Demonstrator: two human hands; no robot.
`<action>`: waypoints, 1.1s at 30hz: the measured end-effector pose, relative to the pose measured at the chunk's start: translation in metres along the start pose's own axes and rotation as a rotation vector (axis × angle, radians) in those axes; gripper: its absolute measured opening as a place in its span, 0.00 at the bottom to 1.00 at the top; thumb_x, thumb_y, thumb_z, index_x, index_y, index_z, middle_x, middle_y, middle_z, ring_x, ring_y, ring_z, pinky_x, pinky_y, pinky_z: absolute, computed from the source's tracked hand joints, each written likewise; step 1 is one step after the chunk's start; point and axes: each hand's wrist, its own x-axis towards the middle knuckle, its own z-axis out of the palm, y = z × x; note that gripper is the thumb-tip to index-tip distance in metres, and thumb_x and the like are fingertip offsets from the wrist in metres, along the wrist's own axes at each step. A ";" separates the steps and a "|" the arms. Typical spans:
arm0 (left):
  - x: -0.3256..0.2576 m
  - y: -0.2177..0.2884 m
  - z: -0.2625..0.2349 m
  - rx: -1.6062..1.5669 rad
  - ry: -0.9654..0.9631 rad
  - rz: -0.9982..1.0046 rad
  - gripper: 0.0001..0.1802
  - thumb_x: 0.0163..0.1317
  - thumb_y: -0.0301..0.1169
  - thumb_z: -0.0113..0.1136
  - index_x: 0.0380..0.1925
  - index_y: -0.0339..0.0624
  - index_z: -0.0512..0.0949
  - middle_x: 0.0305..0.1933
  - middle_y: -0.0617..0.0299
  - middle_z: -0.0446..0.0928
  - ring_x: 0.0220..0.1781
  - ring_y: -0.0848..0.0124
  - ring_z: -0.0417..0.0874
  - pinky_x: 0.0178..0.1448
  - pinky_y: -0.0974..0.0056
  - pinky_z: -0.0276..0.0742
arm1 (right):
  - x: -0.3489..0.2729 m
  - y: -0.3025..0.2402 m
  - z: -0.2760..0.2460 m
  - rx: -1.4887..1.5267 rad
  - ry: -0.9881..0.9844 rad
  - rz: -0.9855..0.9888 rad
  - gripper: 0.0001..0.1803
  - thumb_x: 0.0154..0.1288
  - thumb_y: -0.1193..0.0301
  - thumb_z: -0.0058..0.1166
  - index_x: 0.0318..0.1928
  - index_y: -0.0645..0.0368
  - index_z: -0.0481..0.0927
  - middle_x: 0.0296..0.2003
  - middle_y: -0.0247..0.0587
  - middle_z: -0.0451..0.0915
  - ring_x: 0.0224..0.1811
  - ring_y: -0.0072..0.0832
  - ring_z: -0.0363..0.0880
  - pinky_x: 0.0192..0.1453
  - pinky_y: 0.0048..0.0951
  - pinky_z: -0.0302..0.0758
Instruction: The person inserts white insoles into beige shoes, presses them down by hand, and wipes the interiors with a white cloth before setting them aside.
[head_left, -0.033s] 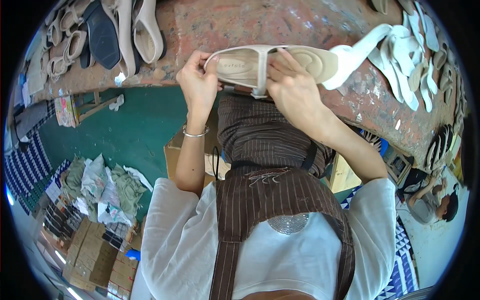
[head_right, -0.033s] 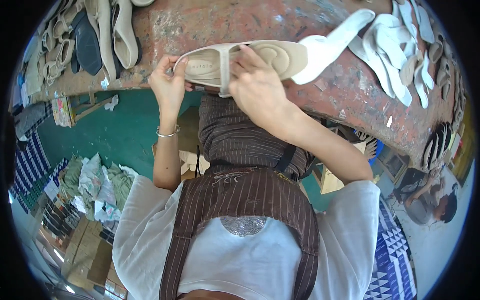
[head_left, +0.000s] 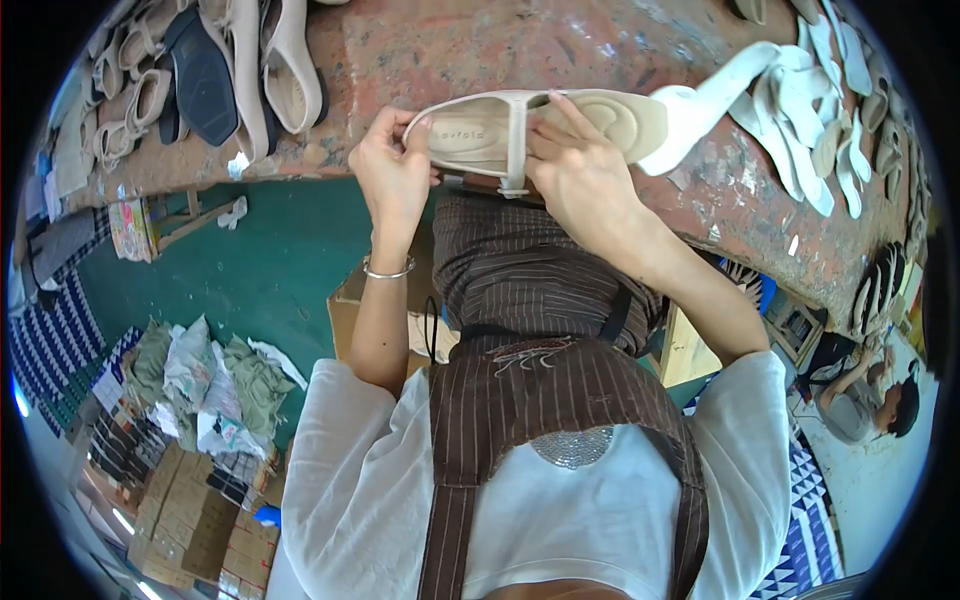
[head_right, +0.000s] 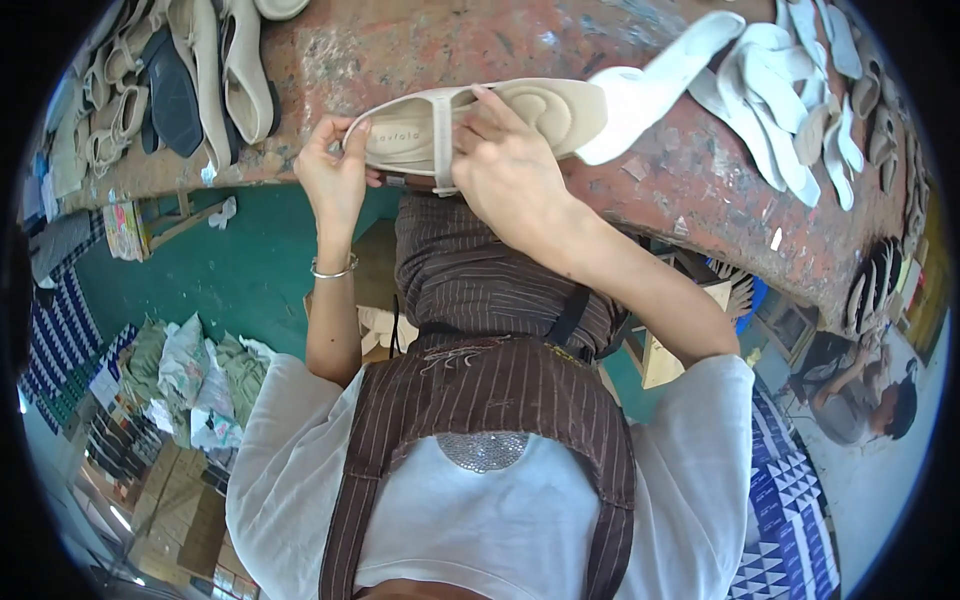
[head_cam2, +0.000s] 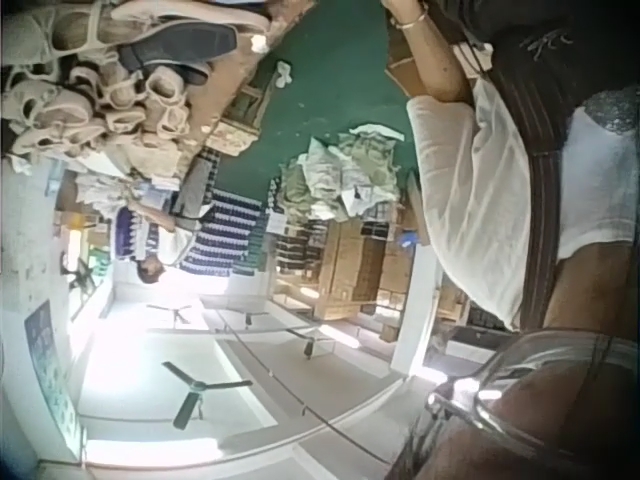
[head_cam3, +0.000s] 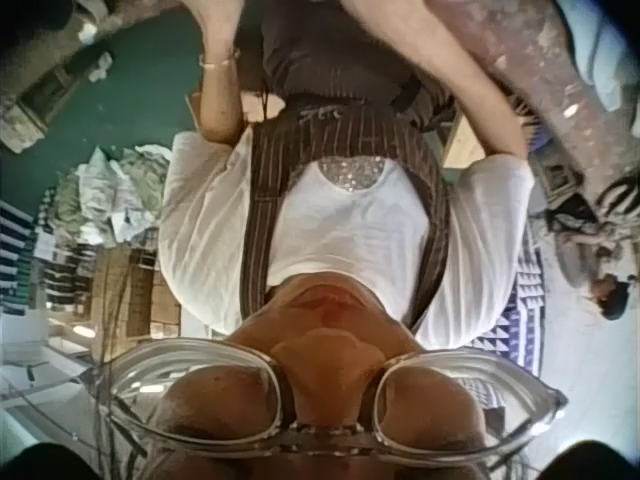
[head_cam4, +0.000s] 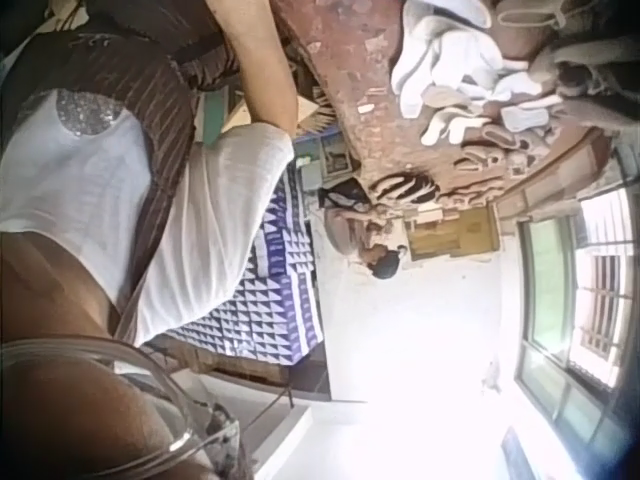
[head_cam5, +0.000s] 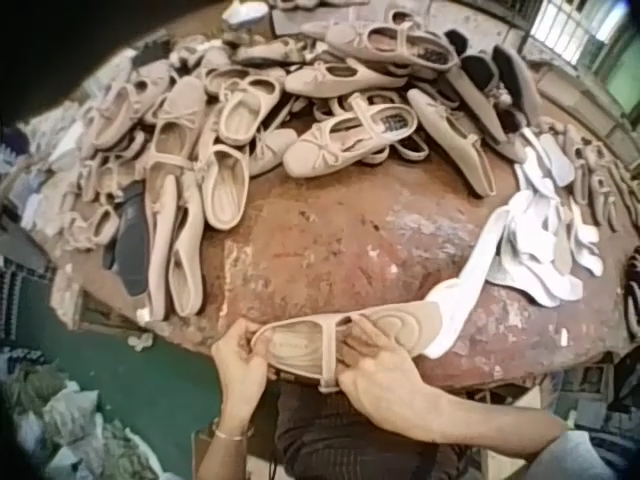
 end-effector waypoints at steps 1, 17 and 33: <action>-0.002 0.001 -0.001 -0.008 -0.011 -0.007 0.06 0.66 0.24 0.61 0.31 0.31 0.78 0.21 0.59 0.79 0.15 0.76 0.78 0.15 0.68 0.72 | -0.001 0.007 -0.002 0.100 0.015 0.108 0.09 0.50 0.75 0.55 0.30 0.59 0.88 0.42 0.43 0.85 0.54 0.38 0.80 0.73 0.42 0.65; -0.105 0.022 0.084 0.617 -0.456 0.808 0.36 0.57 0.41 0.64 0.64 0.33 0.69 0.67 0.44 0.67 0.74 0.49 0.59 0.75 0.32 0.45 | -0.052 -0.015 -0.025 0.186 0.152 0.502 0.15 0.59 0.78 0.51 0.47 0.68 0.72 0.60 0.63 0.74 0.64 0.58 0.73 0.74 0.57 0.59; -0.102 0.010 0.100 0.697 -0.434 0.746 0.22 0.59 0.27 0.56 0.53 0.27 0.77 0.61 0.40 0.73 0.71 0.48 0.68 0.73 0.38 0.59 | -0.006 0.033 0.020 -0.133 0.248 0.403 0.25 0.56 0.77 0.51 0.56 0.70 0.75 0.54 0.54 0.79 0.63 0.41 0.76 0.77 0.53 0.53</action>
